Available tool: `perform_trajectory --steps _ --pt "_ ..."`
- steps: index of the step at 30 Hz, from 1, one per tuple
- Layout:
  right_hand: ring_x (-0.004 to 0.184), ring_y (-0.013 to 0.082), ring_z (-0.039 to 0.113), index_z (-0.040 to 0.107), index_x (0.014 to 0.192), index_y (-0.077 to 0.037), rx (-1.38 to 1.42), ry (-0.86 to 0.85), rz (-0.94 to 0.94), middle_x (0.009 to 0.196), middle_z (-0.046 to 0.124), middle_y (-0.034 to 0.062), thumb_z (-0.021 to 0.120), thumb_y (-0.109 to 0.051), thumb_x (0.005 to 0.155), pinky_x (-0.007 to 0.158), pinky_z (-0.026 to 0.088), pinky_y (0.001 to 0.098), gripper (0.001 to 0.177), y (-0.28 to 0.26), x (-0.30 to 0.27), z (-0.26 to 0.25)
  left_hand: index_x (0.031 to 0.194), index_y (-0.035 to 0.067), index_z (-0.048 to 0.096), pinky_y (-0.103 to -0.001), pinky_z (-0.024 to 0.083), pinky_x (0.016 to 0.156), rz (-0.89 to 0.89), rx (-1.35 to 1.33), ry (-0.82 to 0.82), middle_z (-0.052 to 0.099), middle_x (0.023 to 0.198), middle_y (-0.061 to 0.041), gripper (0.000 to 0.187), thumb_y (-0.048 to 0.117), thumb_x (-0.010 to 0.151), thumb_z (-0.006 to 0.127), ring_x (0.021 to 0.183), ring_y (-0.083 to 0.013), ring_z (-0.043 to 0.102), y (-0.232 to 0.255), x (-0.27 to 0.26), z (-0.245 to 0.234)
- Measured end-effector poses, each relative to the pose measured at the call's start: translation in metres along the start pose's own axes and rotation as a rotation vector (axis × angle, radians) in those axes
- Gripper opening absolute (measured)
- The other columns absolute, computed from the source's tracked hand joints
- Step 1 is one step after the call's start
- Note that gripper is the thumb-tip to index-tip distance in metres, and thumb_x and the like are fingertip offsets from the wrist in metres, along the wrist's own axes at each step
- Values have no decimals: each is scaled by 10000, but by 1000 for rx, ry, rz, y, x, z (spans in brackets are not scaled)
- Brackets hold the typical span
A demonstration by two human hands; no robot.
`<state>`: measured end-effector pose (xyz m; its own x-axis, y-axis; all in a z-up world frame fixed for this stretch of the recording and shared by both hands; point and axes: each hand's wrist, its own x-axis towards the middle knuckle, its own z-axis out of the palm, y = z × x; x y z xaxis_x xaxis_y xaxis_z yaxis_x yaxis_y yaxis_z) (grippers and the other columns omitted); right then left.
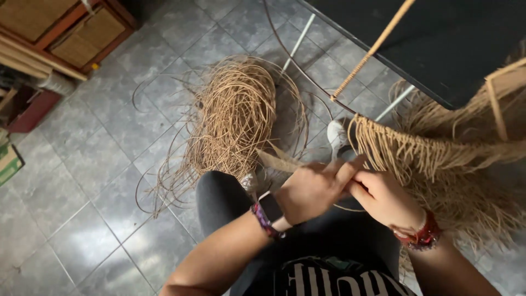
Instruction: Weaving natural fibers onto a frame to create a textured furniture component
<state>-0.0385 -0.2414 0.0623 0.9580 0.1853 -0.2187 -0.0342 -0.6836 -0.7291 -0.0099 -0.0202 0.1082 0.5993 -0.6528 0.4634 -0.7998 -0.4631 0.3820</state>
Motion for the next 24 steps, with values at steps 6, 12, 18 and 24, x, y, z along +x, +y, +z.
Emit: perform_trajectory --steps 6,12,18,24 --pt "431 80 504 840 1037 -242 -297 198 3 649 778 -81 749 -312 853 470 369 273 217 2 -53 -76 474 244 356 -352 256 380 75 348 226 223 461 72 665 370 1126 365 349 -146 308 -68 -35 20" --pt "413 127 361 841 996 -226 -419 233 59 496 651 -24 713 -335 883 466 308 336 203 19 -57 -81 1026 166 596 -336 505 318 -280 407 -454 555 574 78 223 385 1053 625 439 -101 584 -67 -26 6" --pt "417 83 610 788 947 -139 -298 40 -249 684 780 -23 706 -177 891 474 506 277 106 -2 -19 -49 1243 116 573 -410 434 296 -169 68 -130 629 609 -9 414 465 1045 469 389 -212 606 -12 -18 52" --pt "378 70 397 844 1016 -243 -350 175 -25 738 815 -126 656 -277 936 412 335 275 207 22 -33 -93 1239 332 660 -459 595 588 -706 278 -725 726 814 -18 324 186 989 515 716 -305 730 -85 -52 -20"
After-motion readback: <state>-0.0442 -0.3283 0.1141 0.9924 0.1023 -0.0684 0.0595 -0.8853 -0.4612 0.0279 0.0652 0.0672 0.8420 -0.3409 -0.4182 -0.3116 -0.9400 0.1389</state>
